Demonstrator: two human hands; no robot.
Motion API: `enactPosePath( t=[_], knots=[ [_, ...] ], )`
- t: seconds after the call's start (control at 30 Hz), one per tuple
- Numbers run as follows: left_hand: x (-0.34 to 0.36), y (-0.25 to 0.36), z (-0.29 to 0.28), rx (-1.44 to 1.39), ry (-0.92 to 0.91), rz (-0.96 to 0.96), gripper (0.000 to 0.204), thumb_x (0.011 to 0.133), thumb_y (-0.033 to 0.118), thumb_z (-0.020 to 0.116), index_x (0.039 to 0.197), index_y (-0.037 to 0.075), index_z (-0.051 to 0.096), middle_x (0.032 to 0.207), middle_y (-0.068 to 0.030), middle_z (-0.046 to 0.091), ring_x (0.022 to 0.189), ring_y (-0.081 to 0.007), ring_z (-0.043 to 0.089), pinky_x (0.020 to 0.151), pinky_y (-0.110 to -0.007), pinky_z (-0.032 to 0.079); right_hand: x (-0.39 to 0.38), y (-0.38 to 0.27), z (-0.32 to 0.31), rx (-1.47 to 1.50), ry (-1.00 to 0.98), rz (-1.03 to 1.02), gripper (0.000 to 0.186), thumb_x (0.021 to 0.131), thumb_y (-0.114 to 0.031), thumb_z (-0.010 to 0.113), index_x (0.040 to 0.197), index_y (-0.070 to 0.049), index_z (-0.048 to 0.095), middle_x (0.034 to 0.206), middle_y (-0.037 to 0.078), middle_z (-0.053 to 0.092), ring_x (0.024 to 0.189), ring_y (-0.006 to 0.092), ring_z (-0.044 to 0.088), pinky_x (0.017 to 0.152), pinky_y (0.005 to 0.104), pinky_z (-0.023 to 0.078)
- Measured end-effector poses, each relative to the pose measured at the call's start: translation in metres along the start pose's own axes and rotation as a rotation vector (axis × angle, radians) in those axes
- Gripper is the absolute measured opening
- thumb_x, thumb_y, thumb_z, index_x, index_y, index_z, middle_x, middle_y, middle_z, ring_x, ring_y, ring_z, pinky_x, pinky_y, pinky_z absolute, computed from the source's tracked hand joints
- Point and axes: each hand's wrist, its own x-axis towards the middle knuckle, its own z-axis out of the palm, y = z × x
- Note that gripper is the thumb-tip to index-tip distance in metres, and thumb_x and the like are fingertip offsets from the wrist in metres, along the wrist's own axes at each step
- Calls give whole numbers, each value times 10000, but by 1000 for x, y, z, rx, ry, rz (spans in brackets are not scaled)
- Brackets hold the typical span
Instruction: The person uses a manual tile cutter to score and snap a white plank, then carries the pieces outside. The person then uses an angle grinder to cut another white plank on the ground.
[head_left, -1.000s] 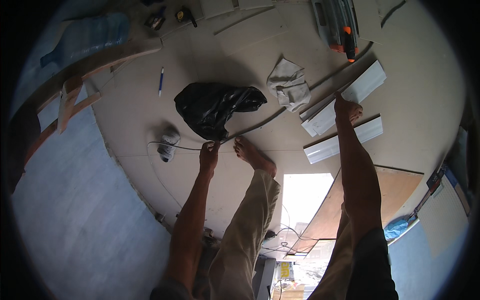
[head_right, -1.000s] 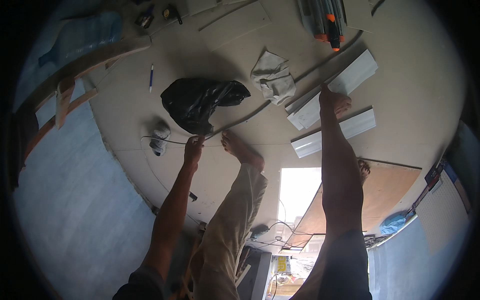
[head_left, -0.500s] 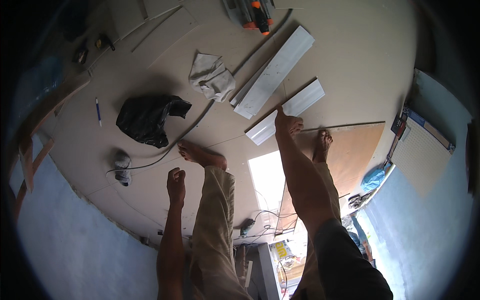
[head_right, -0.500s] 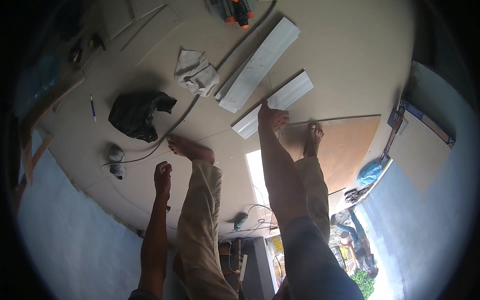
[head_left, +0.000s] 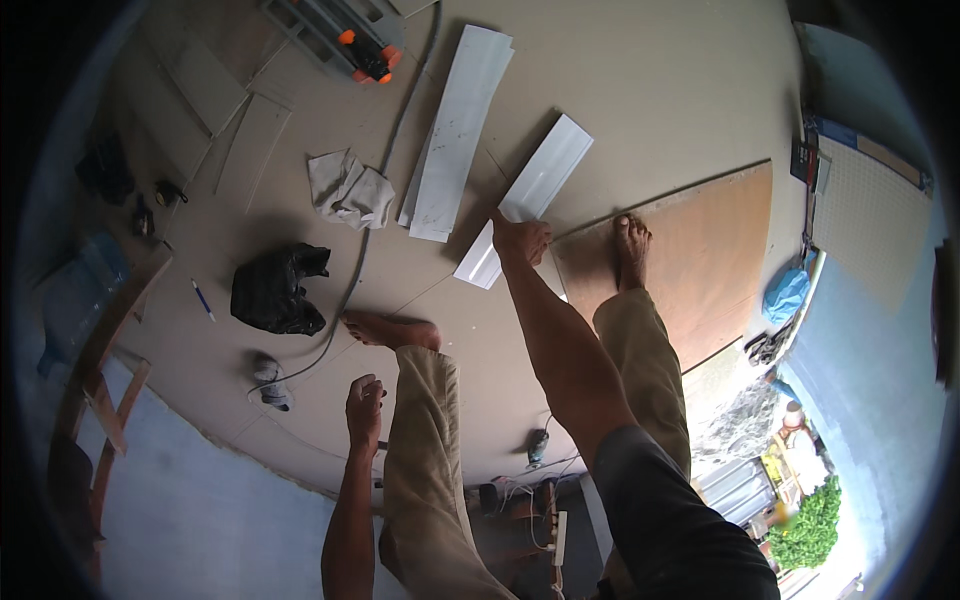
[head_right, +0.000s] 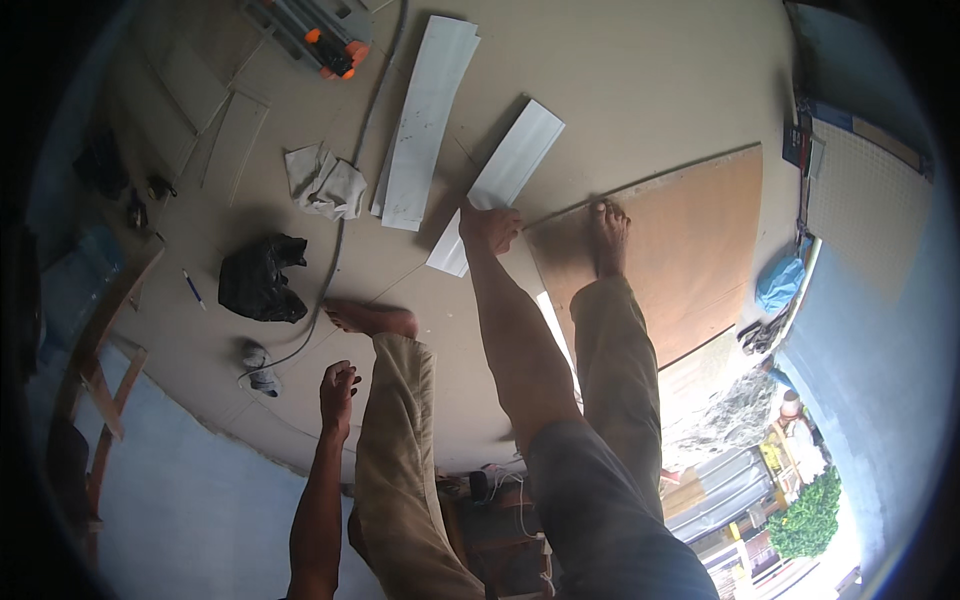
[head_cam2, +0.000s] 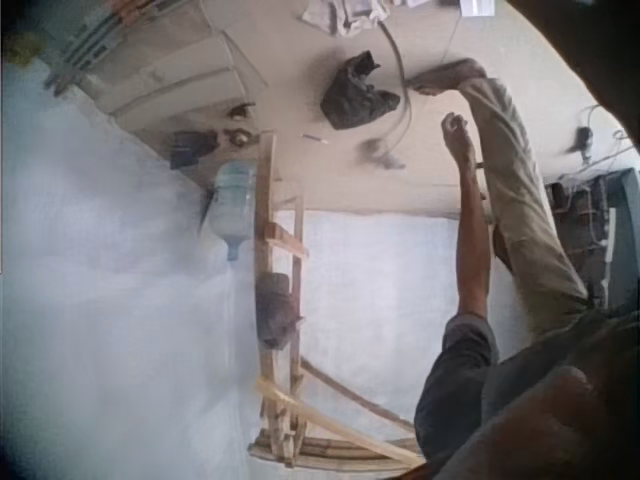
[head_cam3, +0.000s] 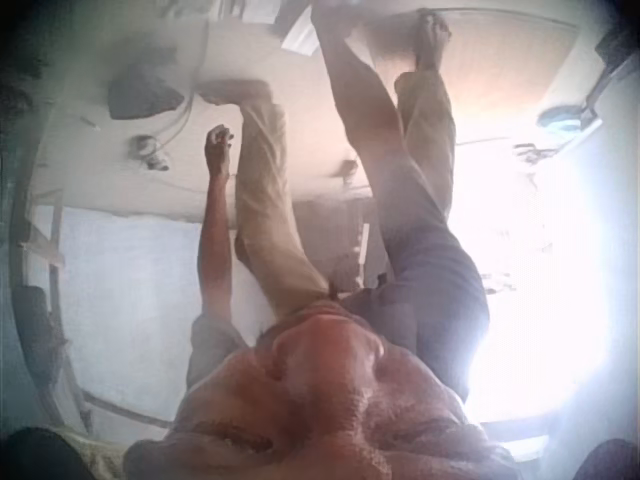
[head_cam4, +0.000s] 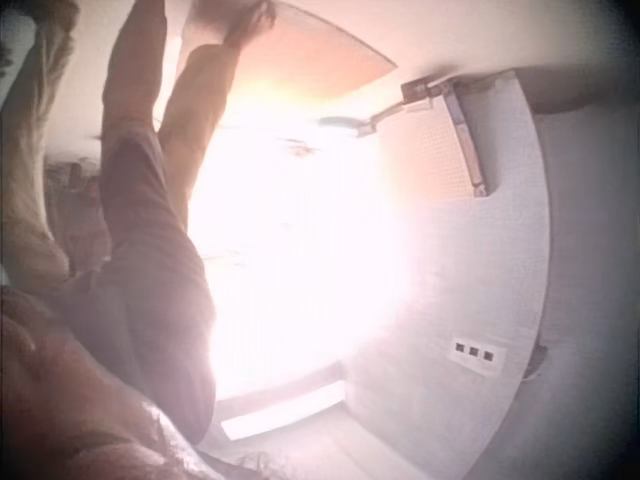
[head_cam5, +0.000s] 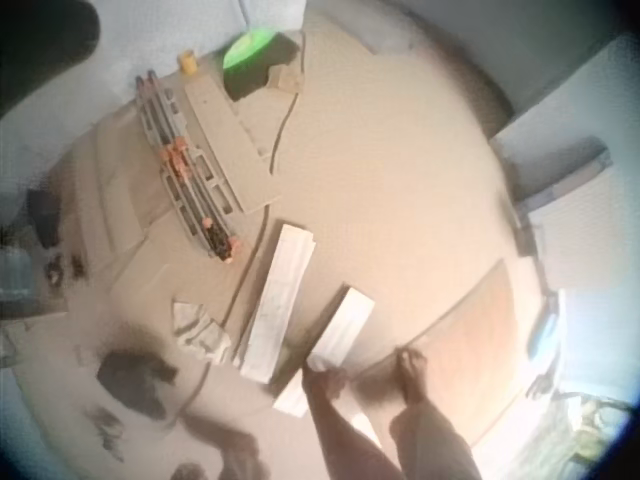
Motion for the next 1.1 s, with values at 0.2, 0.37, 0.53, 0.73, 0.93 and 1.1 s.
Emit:
enactPosePath(
  t=[0.2,0.37,0.53,0.73,0.93,1.1],
  knots=[
    [-79,24,19,98,-33,73,391,1012,290,632,1288,18,578,1135,-88,668,968,-179,678,787,-291,495,1,43,-96,256,-429,-189,735,650,-625,885,931,36,732,1009,181,716,1010,275,699,827,443,600],
    [-187,68,39,324,27,157,454,1010,346,638,1299,1,582,1164,-121,670,1026,-218,681,890,-356,516,-10,70,-224,527,-895,-45,747,707,-575,879,1086,49,726,1106,189,692,1044,369,683,877,542,602],
    [-334,165,88,741,136,319,351,953,247,659,1168,-30,637,1087,-160,679,1013,-271,655,899,-396,517,-11,106,-373,739,-1030,-69,718,762,-573,837,1146,22,721,1106,151,703,1055,294,671,891,489,599],
    [-444,252,183,972,79,439,268,941,207,652,1103,-5,630,1010,-143,680,950,-258,656,871,-386,517,28,165,-549,1080,-964,-164,674,805,-574,785,1157,-1,730,1127,137,696,1054,252,682,823,419,619],
    [-496,341,283,1098,-264,576,268,988,238,610,1089,-8,631,955,-105,688,894,-203,644,799,-354,510,54,265,-654,1357,-609,-46,664,827,-543,772,1175,18,706,1110,149,690,1034,259,683,801,417,613],
    [-480,396,310,1188,-476,560,280,1030,266,574,1085,-3,628,906,-85,687,793,-136,614,713,-304,480,10,347,-723,1552,-394,56,669,823,-553,775,1136,34,710,1128,186,692,1055,293,684,848,451,621]
  ],
)
